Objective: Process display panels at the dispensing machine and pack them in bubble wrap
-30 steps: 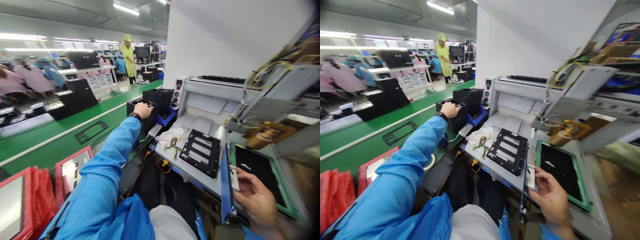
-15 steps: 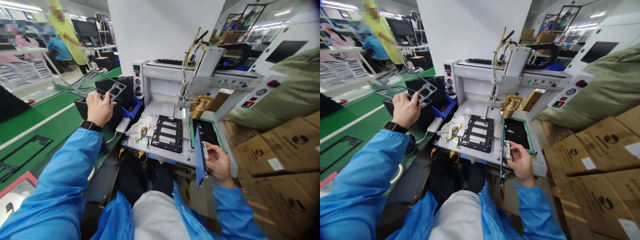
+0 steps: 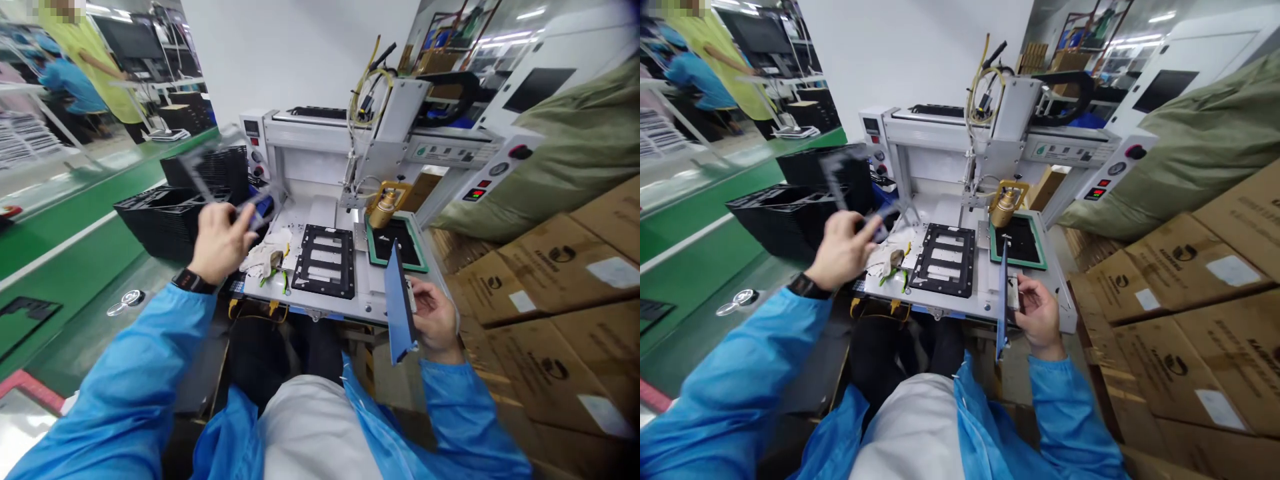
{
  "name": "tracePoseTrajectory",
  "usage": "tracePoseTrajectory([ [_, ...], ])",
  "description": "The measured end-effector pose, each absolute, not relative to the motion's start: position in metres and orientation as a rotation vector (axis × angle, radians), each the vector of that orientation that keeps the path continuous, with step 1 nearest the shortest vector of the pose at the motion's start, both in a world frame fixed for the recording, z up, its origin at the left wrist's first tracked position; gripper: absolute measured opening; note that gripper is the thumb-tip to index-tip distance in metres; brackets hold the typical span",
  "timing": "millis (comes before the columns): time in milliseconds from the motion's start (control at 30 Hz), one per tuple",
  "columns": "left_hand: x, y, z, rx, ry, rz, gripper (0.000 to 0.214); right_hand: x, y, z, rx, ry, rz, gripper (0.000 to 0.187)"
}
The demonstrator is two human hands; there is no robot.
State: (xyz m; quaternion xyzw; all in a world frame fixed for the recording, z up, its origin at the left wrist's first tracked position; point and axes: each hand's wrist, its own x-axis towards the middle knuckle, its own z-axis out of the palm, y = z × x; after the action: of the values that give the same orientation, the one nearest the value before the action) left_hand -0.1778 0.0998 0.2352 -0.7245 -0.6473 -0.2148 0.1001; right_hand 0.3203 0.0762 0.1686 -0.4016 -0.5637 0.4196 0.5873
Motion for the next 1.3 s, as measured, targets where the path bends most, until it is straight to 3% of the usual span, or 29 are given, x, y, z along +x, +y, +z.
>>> tracePoseTrajectory([
  [167,-0.088,0.120,0.147,-2.735,-1.476,-0.562,0.057,0.311,0.086,0.175,-0.928,-1.345,0.946,0.060],
  [300,-0.062,0.142,0.108,-2.933,-1.217,-0.567,0.054,0.311,0.087,0.173,-0.933,-1.345,0.967,0.063],
  [667,-0.046,0.144,0.094,-2.727,-1.446,-0.555,0.055,0.269,0.129,0.199,-0.936,-1.520,1.031,0.062],
  [833,-0.039,0.137,0.107,-2.682,-1.592,-0.781,0.052,0.232,0.185,0.205,-0.969,-1.760,0.930,0.054],
  [1033,-0.055,0.071,0.110,-2.317,-1.938,-1.047,0.049,0.191,0.245,0.181,-1.284,-2.317,0.486,0.043],
  [1300,-0.072,-0.094,0.054,-2.114,-2.267,-1.182,0.038,0.179,0.278,0.139,-1.275,-2.530,0.454,0.046],
])
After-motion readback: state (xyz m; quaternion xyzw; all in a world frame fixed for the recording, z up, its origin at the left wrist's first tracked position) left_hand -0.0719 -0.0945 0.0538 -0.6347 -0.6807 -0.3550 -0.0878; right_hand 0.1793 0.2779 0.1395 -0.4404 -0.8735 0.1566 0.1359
